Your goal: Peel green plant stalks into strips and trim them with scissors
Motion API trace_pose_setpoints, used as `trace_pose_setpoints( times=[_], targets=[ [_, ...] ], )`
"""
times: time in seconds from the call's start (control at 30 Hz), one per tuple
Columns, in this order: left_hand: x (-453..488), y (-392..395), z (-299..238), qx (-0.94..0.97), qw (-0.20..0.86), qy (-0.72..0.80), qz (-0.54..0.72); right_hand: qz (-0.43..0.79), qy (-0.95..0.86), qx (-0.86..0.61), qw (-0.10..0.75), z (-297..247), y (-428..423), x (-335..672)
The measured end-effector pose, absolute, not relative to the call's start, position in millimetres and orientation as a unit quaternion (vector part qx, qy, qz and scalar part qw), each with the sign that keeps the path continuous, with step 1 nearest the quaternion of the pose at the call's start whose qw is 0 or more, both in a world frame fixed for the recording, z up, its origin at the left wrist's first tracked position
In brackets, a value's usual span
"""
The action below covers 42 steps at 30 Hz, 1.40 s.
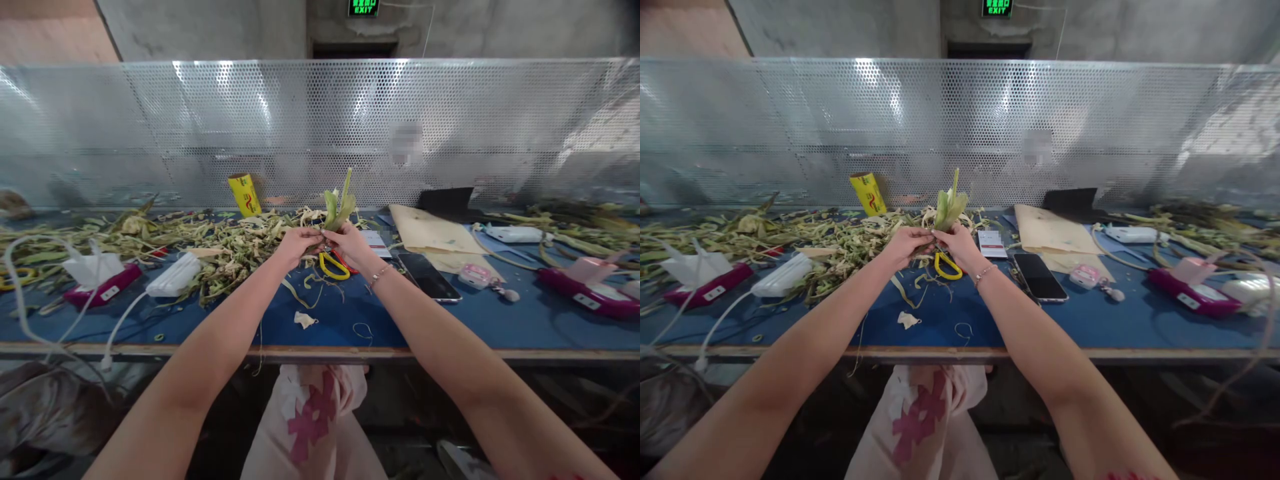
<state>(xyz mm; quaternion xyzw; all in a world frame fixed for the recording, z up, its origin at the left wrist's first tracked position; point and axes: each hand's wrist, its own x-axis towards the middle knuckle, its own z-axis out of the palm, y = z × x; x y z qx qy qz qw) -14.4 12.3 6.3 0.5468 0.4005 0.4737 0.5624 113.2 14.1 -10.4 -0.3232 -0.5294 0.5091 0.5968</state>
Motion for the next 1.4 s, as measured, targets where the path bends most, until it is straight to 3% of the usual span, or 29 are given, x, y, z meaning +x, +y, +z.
trace_pose_setpoints(
  times=[0.13, 0.3, 0.37, 0.43, 0.6, 0.8, 0.87, 1.07, 1.27, 1.4],
  targets=[
    [-22.6, 17.2, 12.0, 0.506, 0.543, 0.411, 0.530, 0.373, -0.629, -0.416, 0.540, -10.0, 12.1, 117.7],
    [-40.2, 29.7, 13.0, 0.410, 0.538, 0.423, 0.603, 0.213, -0.828, -0.473, 0.211, -7.5, -0.8, 122.7],
    [-44.3, 33.0, 11.3, 0.405, 0.528, 0.431, 0.609, 0.191, -0.870, -0.436, 0.128, -9.6, -3.9, 122.5],
    [-45.1, 34.3, 9.5, 0.413, 0.518, 0.433, 0.611, 0.163, -0.895, -0.403, 0.100, -12.6, -4.0, 121.6],
    [-39.1, 31.4, 7.5, 0.463, 0.510, 0.410, 0.598, 0.150, -0.876, -0.431, 0.157, -12.8, 0.3, 120.1],
    [-30.1, 29.1, 1.0, 0.573, 0.441, 0.394, 0.567, 0.274, -0.742, -0.471, 0.391, -10.9, 3.7, 121.2],
    [-26.8, 28.9, -1.8, 0.612, 0.403, 0.395, 0.554, 0.259, -0.732, -0.452, 0.439, -10.8, 4.8, 122.4],
    [-19.2, 26.6, -5.9, 0.660, 0.348, 0.396, 0.535, 0.101, -0.774, -0.449, 0.435, -3.3, 3.1, 125.0],
    [-17.2, 24.4, -7.6, 0.668, 0.349, 0.384, 0.534, 0.115, -0.736, -0.470, 0.473, -3.7, 5.5, 127.2],
    [-18.7, 27.0, -7.9, 0.634, 0.378, 0.392, 0.548, 0.137, -0.740, -0.477, 0.453, -5.8, 9.0, 128.6]
  ],
)
